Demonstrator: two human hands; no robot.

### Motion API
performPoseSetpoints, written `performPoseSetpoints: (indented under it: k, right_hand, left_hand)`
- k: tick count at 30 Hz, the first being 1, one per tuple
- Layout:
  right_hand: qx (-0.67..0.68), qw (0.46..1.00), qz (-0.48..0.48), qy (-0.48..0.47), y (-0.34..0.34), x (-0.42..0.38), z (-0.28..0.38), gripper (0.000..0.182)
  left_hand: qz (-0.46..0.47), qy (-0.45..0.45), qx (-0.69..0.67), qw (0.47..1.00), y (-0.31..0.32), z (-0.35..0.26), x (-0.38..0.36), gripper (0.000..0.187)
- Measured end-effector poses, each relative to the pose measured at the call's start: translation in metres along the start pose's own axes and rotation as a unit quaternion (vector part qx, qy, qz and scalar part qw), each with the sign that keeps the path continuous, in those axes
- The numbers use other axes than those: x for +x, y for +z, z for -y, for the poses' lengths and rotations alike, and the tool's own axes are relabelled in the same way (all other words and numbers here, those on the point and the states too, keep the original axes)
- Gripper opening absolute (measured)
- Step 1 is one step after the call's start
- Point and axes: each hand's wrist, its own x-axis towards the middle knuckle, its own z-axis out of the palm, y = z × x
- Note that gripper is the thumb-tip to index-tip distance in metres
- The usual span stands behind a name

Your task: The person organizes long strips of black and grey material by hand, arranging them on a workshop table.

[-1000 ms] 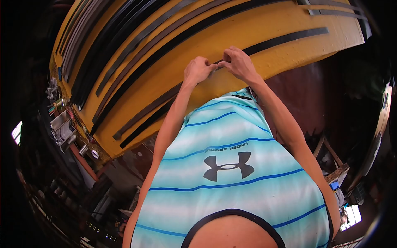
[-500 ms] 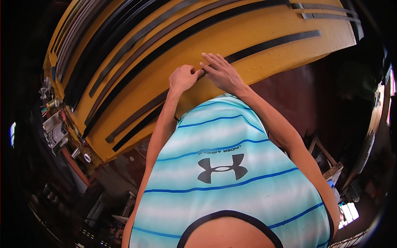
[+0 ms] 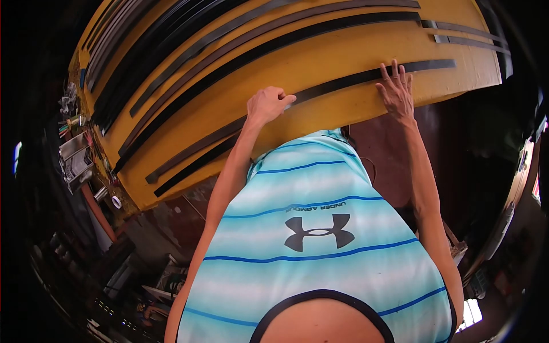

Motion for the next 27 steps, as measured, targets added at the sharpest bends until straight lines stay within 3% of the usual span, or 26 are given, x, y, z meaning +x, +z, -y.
performPoseSetpoints:
  k: [3, 6, 9, 11, 18, 27]
  right_hand:
    - [0.048, 0.997, -0.062, 0.004, -0.004, 0.007, 0.012, 0.062]
    - [0.208, 0.97, -0.012, -0.128, -0.022, 0.025, 0.088, 0.045]
    - [0.23, 0.943, 0.025, -0.241, -0.023, 0.038, 0.157, 0.047]
    - [0.215, 0.939, 0.038, -0.267, -0.011, 0.044, 0.176, 0.044]
    - [0.184, 0.93, 0.071, -0.31, -0.005, 0.056, 0.166, 0.04]
    - [0.176, 0.938, 0.086, -0.286, -0.017, 0.054, 0.145, 0.039]
  left_hand:
    - [0.011, -0.004, 0.001, 1.0, 0.0, 0.002, 0.002, 0.039]
    - [0.033, 0.005, -0.015, 0.999, 0.0, 0.005, 0.006, 0.04]
    - [0.013, 0.029, -0.044, 0.999, -0.002, 0.003, 0.004, 0.042]
    - [0.025, 0.017, -0.074, 0.997, -0.007, 0.002, 0.002, 0.042]
    - [0.018, 0.017, -0.027, 0.999, -0.016, 0.011, -0.01, 0.041]
    - [-0.006, 0.052, -0.038, 0.998, -0.015, 0.03, -0.022, 0.034]
